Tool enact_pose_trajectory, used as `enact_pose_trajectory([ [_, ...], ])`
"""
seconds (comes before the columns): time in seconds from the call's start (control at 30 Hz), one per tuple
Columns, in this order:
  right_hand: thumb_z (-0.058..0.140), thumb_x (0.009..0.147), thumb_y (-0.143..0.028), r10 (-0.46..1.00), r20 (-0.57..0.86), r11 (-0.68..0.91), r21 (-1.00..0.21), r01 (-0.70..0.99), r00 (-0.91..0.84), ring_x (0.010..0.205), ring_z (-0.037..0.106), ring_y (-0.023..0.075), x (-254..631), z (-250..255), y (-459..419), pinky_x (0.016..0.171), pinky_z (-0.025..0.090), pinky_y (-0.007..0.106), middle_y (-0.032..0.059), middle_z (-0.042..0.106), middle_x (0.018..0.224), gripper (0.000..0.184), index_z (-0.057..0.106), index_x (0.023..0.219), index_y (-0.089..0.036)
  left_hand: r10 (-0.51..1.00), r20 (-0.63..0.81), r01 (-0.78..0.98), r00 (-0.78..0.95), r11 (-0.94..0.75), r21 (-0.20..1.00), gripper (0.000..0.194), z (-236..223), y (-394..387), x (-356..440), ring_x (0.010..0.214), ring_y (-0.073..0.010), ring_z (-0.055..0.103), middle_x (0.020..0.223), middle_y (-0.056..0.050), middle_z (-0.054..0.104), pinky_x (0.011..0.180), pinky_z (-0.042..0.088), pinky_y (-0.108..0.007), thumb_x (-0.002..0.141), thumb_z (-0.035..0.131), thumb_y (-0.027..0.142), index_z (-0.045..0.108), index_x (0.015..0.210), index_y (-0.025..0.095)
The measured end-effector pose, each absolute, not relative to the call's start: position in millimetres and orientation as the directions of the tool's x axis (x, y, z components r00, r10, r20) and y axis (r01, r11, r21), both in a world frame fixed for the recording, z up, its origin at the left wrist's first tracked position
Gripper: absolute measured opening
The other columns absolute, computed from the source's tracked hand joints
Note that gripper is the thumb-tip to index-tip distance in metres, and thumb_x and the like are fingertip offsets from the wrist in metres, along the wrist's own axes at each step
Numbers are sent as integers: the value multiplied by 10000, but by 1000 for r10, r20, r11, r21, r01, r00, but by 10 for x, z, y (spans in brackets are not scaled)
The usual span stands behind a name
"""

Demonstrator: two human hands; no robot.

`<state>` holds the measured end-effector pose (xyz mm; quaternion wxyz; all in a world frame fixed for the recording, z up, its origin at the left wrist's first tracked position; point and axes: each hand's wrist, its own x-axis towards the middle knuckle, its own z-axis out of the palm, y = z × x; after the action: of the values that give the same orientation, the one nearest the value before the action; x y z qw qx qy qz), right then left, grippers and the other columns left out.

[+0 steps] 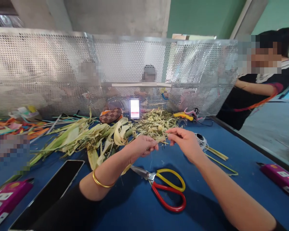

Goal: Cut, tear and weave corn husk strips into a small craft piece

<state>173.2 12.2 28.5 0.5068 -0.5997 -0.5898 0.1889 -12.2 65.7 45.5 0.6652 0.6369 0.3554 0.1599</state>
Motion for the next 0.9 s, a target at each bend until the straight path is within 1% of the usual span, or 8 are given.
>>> enact_pose_trajectory([
  [0.1,529,788,-316,730,505,128,-763,634,461,696,618,204,1840,244,82,724,462,352,56,665,746,245,638,935,-154,715,-266,239,647,141,961,226,482,705,-135,364,-27,210,501,63,364,404,110,-207,811,494,193,546,596,146],
  [0.2,521,798,-329,737,604,87,-529,844,303,793,601,223,1779,188,-137,760,453,357,95,648,861,237,608,937,-159,764,-247,226,596,135,965,247,500,762,-159,359,-29,209,489,59,362,404,107,-210,823,475,165,540,586,147],
  [0.33,550,721,-190,956,125,294,-349,889,-267,815,602,218,1424,34,-550,697,472,310,79,638,918,351,588,1069,-194,777,-236,213,583,134,968,271,500,796,-179,359,-23,208,494,62,361,399,116,-197,841,460,161,529,579,147],
  [0.53,472,603,-40,968,-48,237,-147,960,-246,863,616,286,1163,-102,-694,713,490,370,155,627,996,664,503,1262,-111,795,-190,215,576,77,974,246,491,799,-184,366,-24,218,502,67,364,388,132,-184,828,513,223,533,592,155],
  [0.6,458,592,-36,973,-62,203,-225,953,-222,869,632,283,1233,-91,-714,735,496,374,155,645,1024,732,458,1320,-111,808,-173,226,563,51,973,235,495,814,-192,364,-25,226,507,64,369,387,139,-187,821,510,213,538,595,156],
  [0.7,454,623,-67,980,-96,94,-552,828,-176,858,641,226,1444,-77,-853,738,505,323,79,670,1048,727,459,1331,-235,832,-149,243,534,18,970,232,506,837,-209,367,-31,234,507,58,367,384,142,-195,822,492,191,543,599,155],
  [0.8,543,702,-233,968,-244,-185,-862,471,-65,582,581,151,1692,-70,-1055,498,468,250,59,667,943,478,576,1179,-251,853,-109,245,511,-23,969,253,516,842,-213,377,-39,247,503,49,367,381,149,-198,831,472,178,543,590,154],
  [0.9,618,717,-430,926,-378,-378,-925,40,16,368,343,47,1828,-27,-1183,342,280,190,22,598,801,477,553,1154,-251,871,-95,264,483,-41,964,262,512,829,-191,386,-42,268,489,44,368,387,169,-196,822,453,134,541,576,154],
])
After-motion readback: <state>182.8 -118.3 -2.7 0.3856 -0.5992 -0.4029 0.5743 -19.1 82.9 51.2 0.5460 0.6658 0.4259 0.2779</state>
